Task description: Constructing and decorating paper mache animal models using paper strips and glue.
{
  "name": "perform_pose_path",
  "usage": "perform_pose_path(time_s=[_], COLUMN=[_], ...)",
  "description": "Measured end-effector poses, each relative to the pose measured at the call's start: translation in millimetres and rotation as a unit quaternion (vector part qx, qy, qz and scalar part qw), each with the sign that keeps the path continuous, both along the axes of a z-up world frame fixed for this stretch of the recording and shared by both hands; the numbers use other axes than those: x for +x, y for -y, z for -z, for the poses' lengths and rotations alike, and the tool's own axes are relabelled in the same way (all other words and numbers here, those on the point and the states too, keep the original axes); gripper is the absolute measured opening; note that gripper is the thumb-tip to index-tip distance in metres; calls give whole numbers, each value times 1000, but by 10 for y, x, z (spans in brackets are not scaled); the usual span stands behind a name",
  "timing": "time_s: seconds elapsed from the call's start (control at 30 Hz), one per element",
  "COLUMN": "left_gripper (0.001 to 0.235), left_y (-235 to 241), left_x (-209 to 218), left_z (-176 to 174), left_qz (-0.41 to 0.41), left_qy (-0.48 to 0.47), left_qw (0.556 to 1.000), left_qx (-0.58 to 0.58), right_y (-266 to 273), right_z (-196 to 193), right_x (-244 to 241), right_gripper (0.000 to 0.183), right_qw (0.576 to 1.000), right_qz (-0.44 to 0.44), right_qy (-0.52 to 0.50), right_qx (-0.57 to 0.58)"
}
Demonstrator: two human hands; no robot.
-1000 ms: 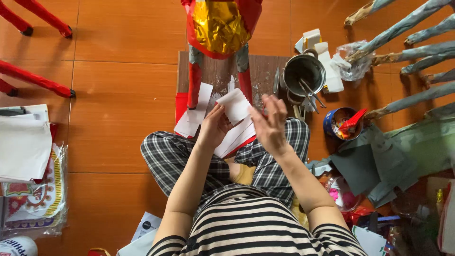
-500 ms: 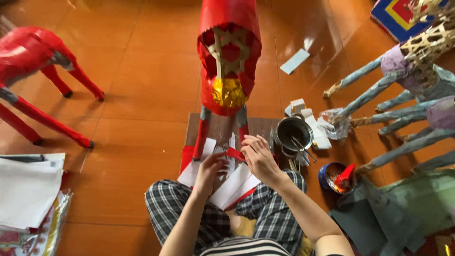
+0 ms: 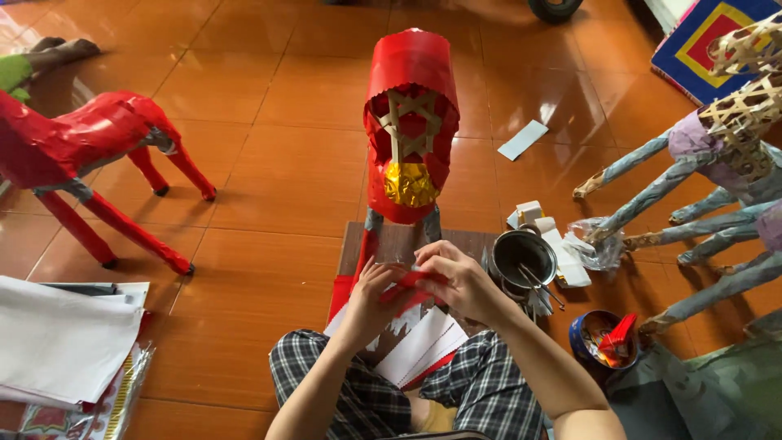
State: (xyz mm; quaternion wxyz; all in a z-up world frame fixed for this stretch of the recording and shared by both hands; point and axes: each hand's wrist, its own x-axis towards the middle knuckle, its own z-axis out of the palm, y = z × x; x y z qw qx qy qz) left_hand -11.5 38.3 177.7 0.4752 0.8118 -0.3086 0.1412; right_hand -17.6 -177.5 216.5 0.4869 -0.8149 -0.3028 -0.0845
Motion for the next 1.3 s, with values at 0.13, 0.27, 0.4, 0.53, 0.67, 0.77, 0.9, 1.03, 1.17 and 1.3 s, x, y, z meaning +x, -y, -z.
perform_pose_path(time_s=[0.13,0.27,0.4,0.53,0.67,0.77,0.9,1.03,1.17,1.3], left_gripper=[30,20,5,18,49,53,50,48,40,44], left_y=[-217,-444,-400,-74,60,42,32,103,162,150], left_x=[193,418,751,1082,1620,1785,1913,1930,1927,2112], left_z=[-108,-634,-1343,-2034,-2054,-1940,-1744,-1644,-1610,-1432], left_qz=[13,-31,35,44,-161,-134,-95,-93,-87,-62], left_qy=[23,-41,-1,36,127,104,36,9,8,-43], left_qw=[1000,989,955,925,930,928,935,938,941,930], left_qx=[-1,-138,-295,-375,-305,-332,-340,-334,-328,-358], right_y=[162,367,386,360,290,233,210,71,8,10], right_z=[-229,-766,-1182,-1340,-1379,-1378,-1169,-1146,-1061,-940], right_x=[140,263,655,1188,1506,1507,1625,1608,1622,1657], right_gripper=[5,7,21,14,31,49,55,47,39,40], right_qw=[996,978,905,883,893,900,916,915,913,916], right_qz=[-32,28,-52,-36,197,206,191,131,111,155], right_qy=[24,47,29,-5,160,155,157,157,122,120], right_qx=[79,201,422,469,371,352,317,348,374,351])
